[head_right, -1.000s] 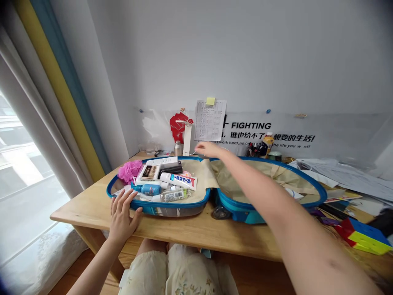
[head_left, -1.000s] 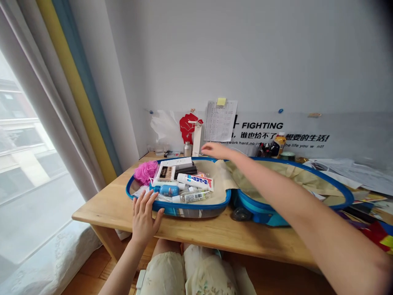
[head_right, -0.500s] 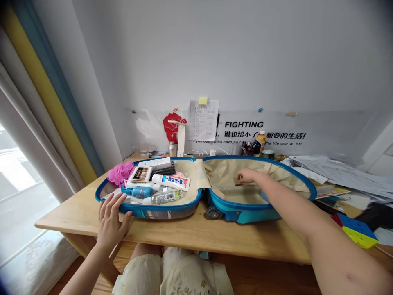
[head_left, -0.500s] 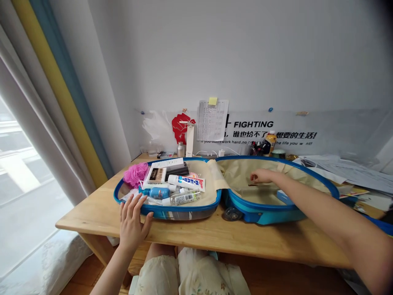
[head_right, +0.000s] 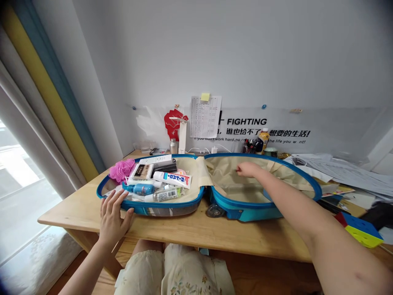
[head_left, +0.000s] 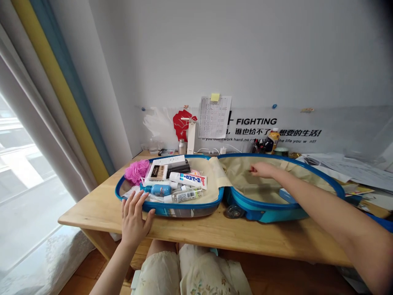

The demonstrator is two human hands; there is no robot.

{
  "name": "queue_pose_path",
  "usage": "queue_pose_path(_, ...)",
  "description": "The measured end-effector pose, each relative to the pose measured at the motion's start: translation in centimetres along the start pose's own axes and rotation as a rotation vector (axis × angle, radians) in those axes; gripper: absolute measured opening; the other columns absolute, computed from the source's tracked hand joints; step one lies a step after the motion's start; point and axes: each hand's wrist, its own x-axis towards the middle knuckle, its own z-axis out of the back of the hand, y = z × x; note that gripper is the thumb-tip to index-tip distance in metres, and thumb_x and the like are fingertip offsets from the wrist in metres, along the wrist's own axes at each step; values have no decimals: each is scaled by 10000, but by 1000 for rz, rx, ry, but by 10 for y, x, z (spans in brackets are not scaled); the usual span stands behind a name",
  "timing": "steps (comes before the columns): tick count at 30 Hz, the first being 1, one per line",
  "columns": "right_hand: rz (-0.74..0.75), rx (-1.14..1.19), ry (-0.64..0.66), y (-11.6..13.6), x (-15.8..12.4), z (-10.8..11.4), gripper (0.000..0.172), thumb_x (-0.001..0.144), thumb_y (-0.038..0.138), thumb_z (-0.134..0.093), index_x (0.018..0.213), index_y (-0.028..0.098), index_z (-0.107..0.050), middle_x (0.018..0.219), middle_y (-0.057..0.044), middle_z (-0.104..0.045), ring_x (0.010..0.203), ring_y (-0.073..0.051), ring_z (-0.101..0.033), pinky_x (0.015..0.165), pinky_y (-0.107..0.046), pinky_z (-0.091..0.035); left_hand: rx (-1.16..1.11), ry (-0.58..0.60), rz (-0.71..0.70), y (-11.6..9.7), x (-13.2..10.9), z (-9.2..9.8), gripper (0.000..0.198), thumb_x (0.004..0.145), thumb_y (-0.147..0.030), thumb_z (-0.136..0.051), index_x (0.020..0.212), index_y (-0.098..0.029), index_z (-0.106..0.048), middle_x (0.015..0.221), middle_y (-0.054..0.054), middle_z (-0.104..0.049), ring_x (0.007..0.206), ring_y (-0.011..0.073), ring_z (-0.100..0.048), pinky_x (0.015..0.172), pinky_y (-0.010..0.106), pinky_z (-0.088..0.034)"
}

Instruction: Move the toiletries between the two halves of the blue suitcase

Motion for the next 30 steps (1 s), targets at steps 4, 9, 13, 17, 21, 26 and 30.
queue_pose_path(4,169,32,-144,42,-8,27,275,941,339,-488,1093,214,-682,1032,-81,-701,885,-190,-655,782,-327,-517,-8,10,24,0,0,0,496,957,-376,-482,1433,-244,-446,1378,126,-567,1432,303,-372,1208,503,-196)
queue_pose_path(9,462,-1,-203,120,-10,38,315,921,421,-503,1108,301,-727,1141,-67,-663,1047,-213,-620,888,-329,-465,-10,5,18,0,0,0,489,957,-371,-484,1426,-236,-451,1368,134,-570,1431,304,-371,1207,507,-198)
queue_pose_path(13,573,-91,-178,168,1,31,235,888,365,-576,1019,318,-765,1075,-78,-677,1061,-244,-616,936,-381,-425,-7,17,11,1,0,0,497,955,-370,-488,1430,-231,-447,1378,138,-563,1434,304,-368,1209,506,-193)
queue_pose_path(17,619,-142,-127,192,9,21,182,847,280,-624,928,318,-782,1036,-74,-705,1072,-243,-626,945,-382,-410,-4,13,-7,2,0,0,500,959,-359,-486,1438,-226,-433,1382,140,-559,1440,297,-358,1212,498,-187)
queue_pose_path(21,585,-111,-97,179,9,30,255,864,272,-570,1008,349,-767,1067,-21,-732,1040,-211,-646,910,-352,-445,-6,14,-7,2,0,0,497,958,-351,-490,1436,-228,-436,1383,137,-563,1438,294,-362,1213,491,-186)
queue_pose_path(26,322,-39,-141,91,-3,66,353,917,364,-489,1181,290,-711,1174,-82,-709,1024,-235,-656,824,-355,-496,-11,27,30,2,-2,-1,501,956,-386,-478,1433,-236,-447,1391,130,-562,1432,304,-374,1214,504,-182)
queue_pose_path(30,25,14,-51,3,-32,68,193,825,350,-691,906,192,-768,920,-129,-739,769,-184,-679,684,-301,-513,-13,22,35,2,-2,-1,494,959,-387,-475,1429,-238,-450,1377,130,-567,1437,302,-365,1214,509,-183)
